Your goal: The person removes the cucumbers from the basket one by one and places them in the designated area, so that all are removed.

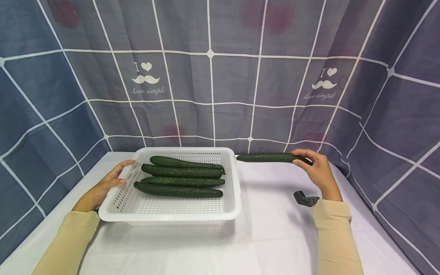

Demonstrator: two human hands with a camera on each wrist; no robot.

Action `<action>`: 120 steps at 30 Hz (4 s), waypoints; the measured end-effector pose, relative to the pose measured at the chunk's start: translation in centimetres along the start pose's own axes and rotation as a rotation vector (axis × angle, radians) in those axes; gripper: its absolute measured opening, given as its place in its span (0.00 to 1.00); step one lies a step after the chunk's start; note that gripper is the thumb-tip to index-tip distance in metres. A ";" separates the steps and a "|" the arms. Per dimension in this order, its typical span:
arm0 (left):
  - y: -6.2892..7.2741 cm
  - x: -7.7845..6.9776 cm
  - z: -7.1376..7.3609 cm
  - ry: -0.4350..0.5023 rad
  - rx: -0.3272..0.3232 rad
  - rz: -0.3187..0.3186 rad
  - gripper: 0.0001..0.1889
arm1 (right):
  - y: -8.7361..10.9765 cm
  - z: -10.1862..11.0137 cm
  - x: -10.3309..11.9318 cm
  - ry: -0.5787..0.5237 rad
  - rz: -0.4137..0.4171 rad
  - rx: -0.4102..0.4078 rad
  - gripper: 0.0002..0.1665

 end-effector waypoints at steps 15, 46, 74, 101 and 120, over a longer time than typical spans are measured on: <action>0.1 0.0 0.0 -0.013 -0.008 0.000 0.32 | 0.7 -0.2 -2.8 0.108 -0.046 0.030 0.14; 0.1 -0.1 -0.2 0.004 -0.012 0.001 0.32 | 1.6 -4.9 -5.1 0.082 -0.046 0.212 0.12; 0.1 -0.1 -0.1 0.047 0.017 -0.009 0.32 | 2.2 -5.4 -4.8 0.365 -0.100 0.372 0.14; 0.3 -0.2 -0.3 0.060 0.018 -0.019 0.33 | 1.0 -4.7 -2.5 0.037 -0.127 0.352 0.18; 0.3 -0.2 -0.4 0.048 0.008 -0.020 0.33 | 0.5 -5.5 2.0 -0.033 -0.063 0.447 0.21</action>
Point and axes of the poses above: each hand's wrist, its own y-axis away from the middle knuckle, its own z-axis out of the back of the hand, x = y × z, the point moved 1 cm from there along -y, towards the middle knuckle, and after that the axes turned 14 degrees about -x, right-handed, at the moved point
